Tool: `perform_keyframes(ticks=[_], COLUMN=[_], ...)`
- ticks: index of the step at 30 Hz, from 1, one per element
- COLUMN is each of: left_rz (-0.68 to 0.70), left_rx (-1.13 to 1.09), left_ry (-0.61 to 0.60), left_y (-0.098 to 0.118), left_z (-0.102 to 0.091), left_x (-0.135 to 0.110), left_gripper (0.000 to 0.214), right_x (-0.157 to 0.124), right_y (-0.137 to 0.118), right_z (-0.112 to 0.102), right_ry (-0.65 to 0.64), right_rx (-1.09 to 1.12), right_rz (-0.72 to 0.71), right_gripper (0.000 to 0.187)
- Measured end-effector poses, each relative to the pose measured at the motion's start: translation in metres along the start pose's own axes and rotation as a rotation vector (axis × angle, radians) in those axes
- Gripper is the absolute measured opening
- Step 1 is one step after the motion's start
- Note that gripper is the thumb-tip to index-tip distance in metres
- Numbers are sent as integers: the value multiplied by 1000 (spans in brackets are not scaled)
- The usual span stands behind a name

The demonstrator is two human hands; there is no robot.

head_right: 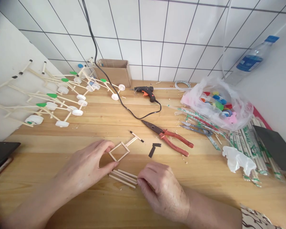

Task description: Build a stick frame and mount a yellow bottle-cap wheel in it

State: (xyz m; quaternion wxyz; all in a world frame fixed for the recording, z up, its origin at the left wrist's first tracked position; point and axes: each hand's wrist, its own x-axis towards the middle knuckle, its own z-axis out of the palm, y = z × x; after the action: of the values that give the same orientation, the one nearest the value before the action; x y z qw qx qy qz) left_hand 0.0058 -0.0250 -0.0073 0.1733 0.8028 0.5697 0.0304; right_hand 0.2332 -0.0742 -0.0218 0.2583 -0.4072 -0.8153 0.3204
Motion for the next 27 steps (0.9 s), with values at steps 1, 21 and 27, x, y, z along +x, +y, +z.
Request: perform_keyframes(ticks=[1,21,27], left_rz=[0,93,170], left_rx=[1,-88,-47], left_ry=[-2,113,40], left_y=[0,-24,-21], left_z=[0,-15,-17], left_x=[0,0,2], left_gripper=[21,15,26], right_x=[0,0,0], right_y=[0,0,-1], right_z=[0,0,0], right_ry=[-1,-10,-11], right_rx=[0,0,-4], right_rz=[0,5,1], right_gripper=[19,20,19])
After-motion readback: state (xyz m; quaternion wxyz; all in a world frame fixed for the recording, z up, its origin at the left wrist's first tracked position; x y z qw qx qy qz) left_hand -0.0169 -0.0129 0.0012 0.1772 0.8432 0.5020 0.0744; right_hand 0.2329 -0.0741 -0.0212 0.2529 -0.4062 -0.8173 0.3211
